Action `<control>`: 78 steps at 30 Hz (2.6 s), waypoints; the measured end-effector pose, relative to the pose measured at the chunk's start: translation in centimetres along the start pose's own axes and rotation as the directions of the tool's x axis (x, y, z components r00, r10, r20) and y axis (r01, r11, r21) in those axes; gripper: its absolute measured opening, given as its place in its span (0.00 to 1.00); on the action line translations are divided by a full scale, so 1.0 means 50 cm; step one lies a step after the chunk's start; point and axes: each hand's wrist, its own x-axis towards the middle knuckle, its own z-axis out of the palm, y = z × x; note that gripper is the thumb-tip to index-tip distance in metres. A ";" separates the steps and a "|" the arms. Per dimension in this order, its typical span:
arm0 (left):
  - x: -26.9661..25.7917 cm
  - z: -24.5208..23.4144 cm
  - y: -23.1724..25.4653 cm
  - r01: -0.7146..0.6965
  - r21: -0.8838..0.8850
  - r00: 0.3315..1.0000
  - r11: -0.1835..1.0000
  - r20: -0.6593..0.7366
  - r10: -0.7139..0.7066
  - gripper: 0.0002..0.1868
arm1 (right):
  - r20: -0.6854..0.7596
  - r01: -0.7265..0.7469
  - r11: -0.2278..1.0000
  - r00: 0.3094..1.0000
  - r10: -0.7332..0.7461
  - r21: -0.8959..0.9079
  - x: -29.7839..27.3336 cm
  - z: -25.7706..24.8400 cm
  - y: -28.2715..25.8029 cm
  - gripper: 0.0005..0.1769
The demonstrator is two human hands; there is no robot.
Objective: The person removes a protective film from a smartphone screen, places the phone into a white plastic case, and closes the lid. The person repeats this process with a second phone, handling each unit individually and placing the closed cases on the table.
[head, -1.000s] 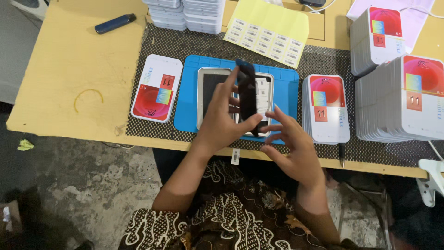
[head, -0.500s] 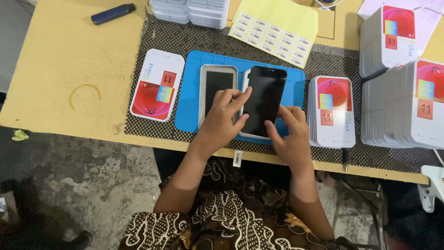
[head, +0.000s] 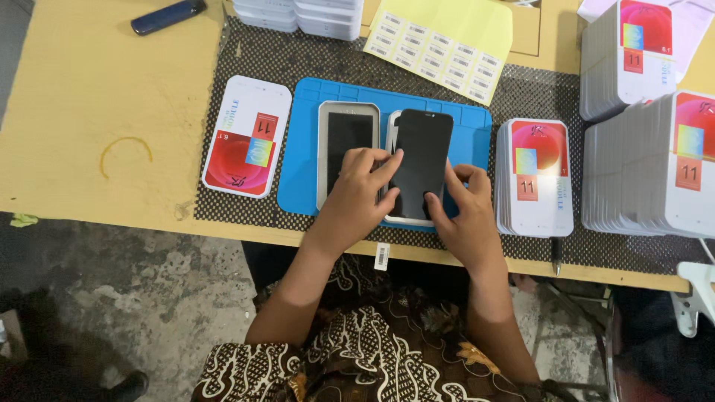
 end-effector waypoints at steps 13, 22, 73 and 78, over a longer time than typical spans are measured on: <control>-0.016 -0.018 0.028 0.101 -0.069 0.994 0.992 -0.031 -0.104 0.20 | 0.009 0.107 0.989 0.994 -0.107 -0.101 -0.012 0.012 0.008 0.29; -0.031 -0.084 0.036 0.154 0.095 0.981 0.983 -0.133 -0.141 0.24 | 0.056 0.095 0.987 0.995 -0.088 -0.129 -0.009 0.005 0.005 0.25; -0.003 -0.037 0.075 -0.141 0.370 0.945 0.918 0.326 0.013 0.31 | 0.304 0.119 0.905 0.953 0.012 -0.409 -0.029 -0.063 -0.020 0.34; 0.018 -0.009 0.058 -0.116 0.513 0.943 0.850 0.326 -0.068 0.54 | 0.249 0.046 0.952 0.968 0.032 -0.302 0.044 -0.056 -0.016 0.27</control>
